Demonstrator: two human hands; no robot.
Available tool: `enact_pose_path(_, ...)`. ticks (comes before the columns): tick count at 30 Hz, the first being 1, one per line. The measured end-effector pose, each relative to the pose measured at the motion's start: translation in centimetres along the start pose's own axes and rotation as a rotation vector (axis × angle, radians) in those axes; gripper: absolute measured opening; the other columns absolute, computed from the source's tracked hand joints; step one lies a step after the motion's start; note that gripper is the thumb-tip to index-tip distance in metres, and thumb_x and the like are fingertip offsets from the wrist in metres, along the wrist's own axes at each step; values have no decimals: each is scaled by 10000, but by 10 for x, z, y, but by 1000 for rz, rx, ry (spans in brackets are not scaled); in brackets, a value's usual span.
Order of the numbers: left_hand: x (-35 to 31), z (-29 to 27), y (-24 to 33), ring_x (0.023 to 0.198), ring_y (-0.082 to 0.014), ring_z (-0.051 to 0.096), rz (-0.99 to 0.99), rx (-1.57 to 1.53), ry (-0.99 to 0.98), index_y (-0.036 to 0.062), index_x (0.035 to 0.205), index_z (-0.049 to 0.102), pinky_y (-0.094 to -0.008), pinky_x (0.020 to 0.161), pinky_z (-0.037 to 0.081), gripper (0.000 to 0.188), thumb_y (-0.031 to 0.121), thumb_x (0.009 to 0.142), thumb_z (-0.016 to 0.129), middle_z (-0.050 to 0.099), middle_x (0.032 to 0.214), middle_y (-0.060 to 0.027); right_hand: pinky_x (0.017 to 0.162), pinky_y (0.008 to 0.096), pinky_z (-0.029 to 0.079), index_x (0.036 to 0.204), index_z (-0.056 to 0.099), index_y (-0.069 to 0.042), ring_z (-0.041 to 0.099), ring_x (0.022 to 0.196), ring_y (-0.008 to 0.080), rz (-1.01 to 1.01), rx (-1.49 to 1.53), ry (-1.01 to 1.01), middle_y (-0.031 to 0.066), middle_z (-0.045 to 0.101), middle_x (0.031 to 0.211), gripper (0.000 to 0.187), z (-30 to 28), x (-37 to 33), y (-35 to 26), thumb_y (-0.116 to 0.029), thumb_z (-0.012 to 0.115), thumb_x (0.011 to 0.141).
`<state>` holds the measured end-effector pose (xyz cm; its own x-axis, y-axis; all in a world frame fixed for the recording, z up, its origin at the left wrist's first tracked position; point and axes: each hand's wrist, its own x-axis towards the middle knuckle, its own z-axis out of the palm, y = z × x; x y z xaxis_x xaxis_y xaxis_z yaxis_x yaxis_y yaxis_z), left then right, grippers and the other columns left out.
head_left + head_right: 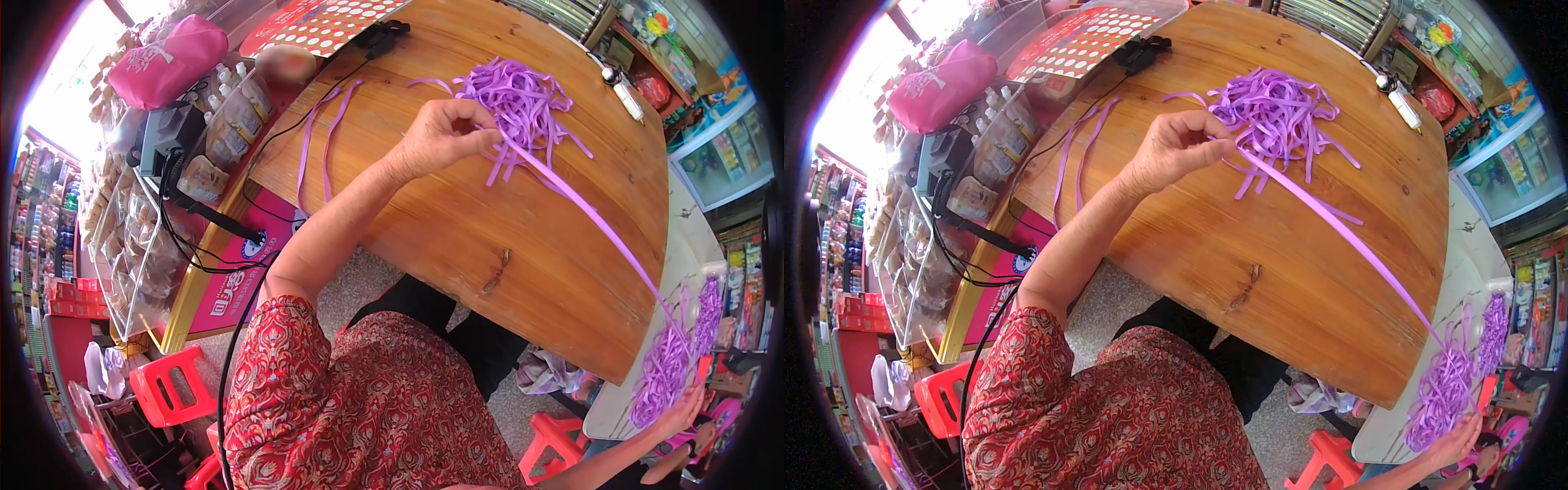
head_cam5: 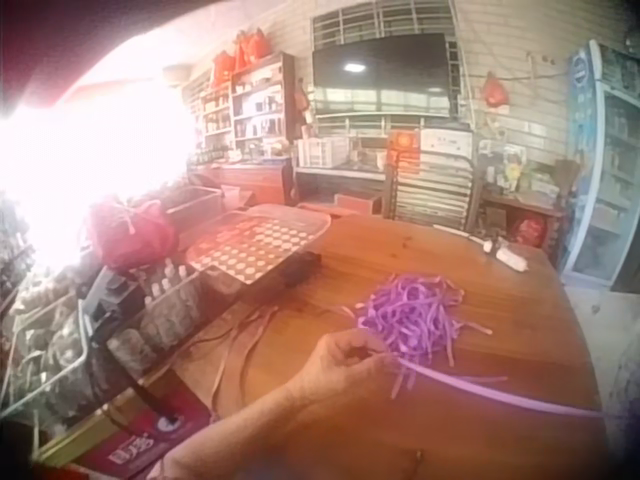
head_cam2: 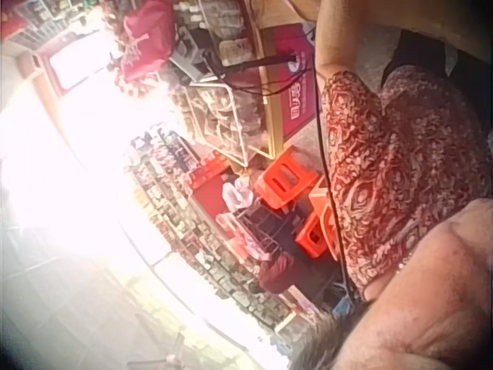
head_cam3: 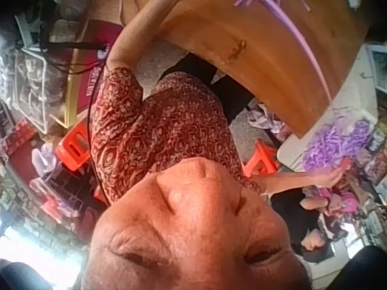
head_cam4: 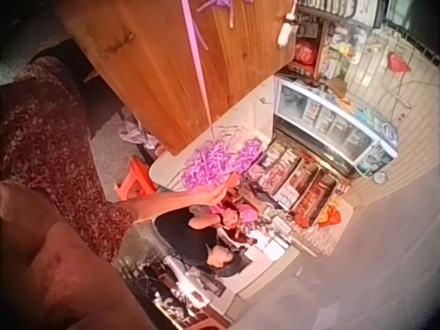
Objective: The person picks up a purple ribbon and rolls it into a small cylinder by hand, repeating the process with several more ribbons to form a flower.
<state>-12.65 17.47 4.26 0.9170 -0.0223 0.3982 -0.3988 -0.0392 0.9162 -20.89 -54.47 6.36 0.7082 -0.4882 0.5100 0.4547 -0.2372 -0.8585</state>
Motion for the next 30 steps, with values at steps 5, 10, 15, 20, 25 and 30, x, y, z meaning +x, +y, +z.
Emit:
enact_pose_path(5,-11,-9,-11,705,-30,539,-53,-126,38,29,902,649,-195,646,454,80,83,856,686,618,795,22,796,268,433,1132,599,64,536,860,145,51,26,18,80,613,963,269,-12,3,9,-78,610,904)
enact_pose_path(10,-15,5,-17,744,-133,623,-91,-495,143,49,947,620,-280,717,521,69,104,906,617,645,858,-24,812,296,437,1106,586,69,530,871,163,62,211,-13,92,598,987,233,2,5,8,-80,576,927)
enact_pose_path(15,-10,26,-26,1073,-303,612,-161,-1045,175,52,938,578,-453,910,518,48,65,936,531,650,1014,-108,875,364,422,1031,554,51,521,955,218,314,802,-369,128,572,1006,173,42,-2,19,-103,535,953)
enact_pose_path(20,-2,33,-27,1050,-260,594,-66,-1288,318,55,997,542,-446,928,502,67,56,931,532,623,1056,-106,972,410,385,1223,491,43,510,1074,243,404,933,-153,122,557,1184,296,80,-17,30,-93,505,961)
enact_pose_path(25,-1,41,-17,829,-167,588,-30,-1111,183,39,1059,536,-344,757,512,153,27,909,565,642,967,-112,977,430,375,1323,396,58,493,1080,255,394,1022,93,131,506,1292,393,85,-17,42,-48,489,956)
enact_pose_path(30,-7,58,-12,662,-102,579,-20,-661,125,54,1074,559,-215,599,454,218,23,872,634,682,850,-86,945,410,382,1276,449,79,494,1026,222,242,898,-437,152,540,1182,351,123,-16,33,-8,501,940)
